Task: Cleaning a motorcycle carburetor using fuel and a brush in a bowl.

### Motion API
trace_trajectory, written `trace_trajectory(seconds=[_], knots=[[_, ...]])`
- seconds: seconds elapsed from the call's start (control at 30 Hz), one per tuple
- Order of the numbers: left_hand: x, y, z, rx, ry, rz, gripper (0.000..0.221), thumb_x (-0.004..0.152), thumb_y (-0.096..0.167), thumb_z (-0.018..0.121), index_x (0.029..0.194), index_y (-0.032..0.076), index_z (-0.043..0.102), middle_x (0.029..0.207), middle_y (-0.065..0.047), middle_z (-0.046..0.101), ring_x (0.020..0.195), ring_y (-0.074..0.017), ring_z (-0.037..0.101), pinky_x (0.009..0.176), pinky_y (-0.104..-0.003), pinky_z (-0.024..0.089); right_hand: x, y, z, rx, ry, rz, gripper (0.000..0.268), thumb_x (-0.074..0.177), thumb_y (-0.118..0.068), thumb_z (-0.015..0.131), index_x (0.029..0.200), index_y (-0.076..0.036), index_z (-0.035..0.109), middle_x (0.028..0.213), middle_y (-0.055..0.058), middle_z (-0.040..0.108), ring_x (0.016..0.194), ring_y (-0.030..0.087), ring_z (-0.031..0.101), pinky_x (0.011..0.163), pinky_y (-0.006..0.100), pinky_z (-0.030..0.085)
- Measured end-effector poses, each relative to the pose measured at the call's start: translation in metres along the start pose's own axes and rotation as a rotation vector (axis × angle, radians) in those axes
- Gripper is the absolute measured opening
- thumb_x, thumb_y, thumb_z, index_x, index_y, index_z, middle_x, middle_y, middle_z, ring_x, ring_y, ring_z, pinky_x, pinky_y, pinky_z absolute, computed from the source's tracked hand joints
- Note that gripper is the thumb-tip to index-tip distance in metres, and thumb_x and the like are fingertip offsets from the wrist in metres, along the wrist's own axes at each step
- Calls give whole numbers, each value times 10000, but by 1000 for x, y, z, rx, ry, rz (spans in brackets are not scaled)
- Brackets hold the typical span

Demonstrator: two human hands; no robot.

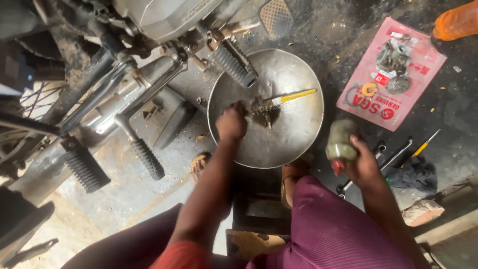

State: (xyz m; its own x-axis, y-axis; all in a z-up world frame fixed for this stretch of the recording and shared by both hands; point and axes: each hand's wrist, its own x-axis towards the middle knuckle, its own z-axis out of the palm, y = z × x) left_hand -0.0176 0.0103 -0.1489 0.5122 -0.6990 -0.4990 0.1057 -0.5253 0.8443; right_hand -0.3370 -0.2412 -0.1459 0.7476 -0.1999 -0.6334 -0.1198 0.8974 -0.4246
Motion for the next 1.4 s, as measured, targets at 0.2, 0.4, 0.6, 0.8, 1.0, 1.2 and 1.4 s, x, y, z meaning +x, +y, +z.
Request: trace_trajectory(seconds=[0.2, 0.4, 0.6, 0.8, 1.0, 1.2, 1.4], knots=[[2, -26, 57, 495, 540, -112, 119, 870, 230, 763, 955, 145, 758, 970, -120, 747, 873, -381, 700, 736, -478, 558, -33, 27, -38, -726, 710, 243, 846, 789, -324, 701, 1501, -231, 254, 1279, 52, 517, 1011, 256, 645, 666, 519, 601], [57, 27, 155, 168, 304, 331, 121, 932, 159, 703, 1045, 155, 748, 973, -95, 771, 841, -278, 772, 761, -383, 596, -37, 19, 6, -1902, 633, 167, 905, 683, -493, 863, 1425, -197, 438, 1299, 233, 581, 1031, 449, 669, 848, 543, 562], [113, 78, 265, 133, 67, 188, 165, 895, 215, 708, 1042, 165, 762, 948, -139, 763, 877, -334, 744, 785, -433, 594, -24, 11, 14, -2090, 572, 260, 753, 723, -466, 799, 1369, -243, 483, 1247, 126, 622, 1041, 397, 692, 838, 535, 577], [160, 44, 341, 242, 19, -27, 184, 930, 238, 635, 1049, 189, 766, 996, -157, 756, 951, -378, 721, 847, -482, 582, -27, 0, 34, -2003, 443, 302, 749, 751, -526, 789, 1354, -222, 466, 1226, 115, 628, 1029, 379, 685, 793, 535, 569], [107, 68, 271, 54, 148, 120, 223, 926, 172, 655, 1133, 153, 734, 1007, -158, 756, 947, -360, 745, 814, -440, 596, -22, -6, 15, -1912, 457, 144, 654, 778, -480, 783, 1318, -200, 543, 1202, 123, 643, 1065, 360, 654, 864, 522, 530], [40, 39, 103, 9, 529, 14, 199, 949, 86, 640, 1130, 71, 722, 809, -115, 766, 687, -217, 745, 654, -336, 572, -4, -26, 27, -1776, 459, -544, 228, 948, -223, 695, 1161, -140, 692, 1125, 141, 684, 1090, 382, 633, 921, 493, 527], [5, -68, 48, 324, 592, -123, 152, 900, 154, 703, 1042, 127, 752, 917, -123, 778, 832, -305, 771, 730, -422, 596, 52, -15, 83, -1797, 381, -700, 167, 973, -170, 734, 1137, -143, 720, 1092, 104, 699, 1070, 357, 651, 922, 464, 532]])
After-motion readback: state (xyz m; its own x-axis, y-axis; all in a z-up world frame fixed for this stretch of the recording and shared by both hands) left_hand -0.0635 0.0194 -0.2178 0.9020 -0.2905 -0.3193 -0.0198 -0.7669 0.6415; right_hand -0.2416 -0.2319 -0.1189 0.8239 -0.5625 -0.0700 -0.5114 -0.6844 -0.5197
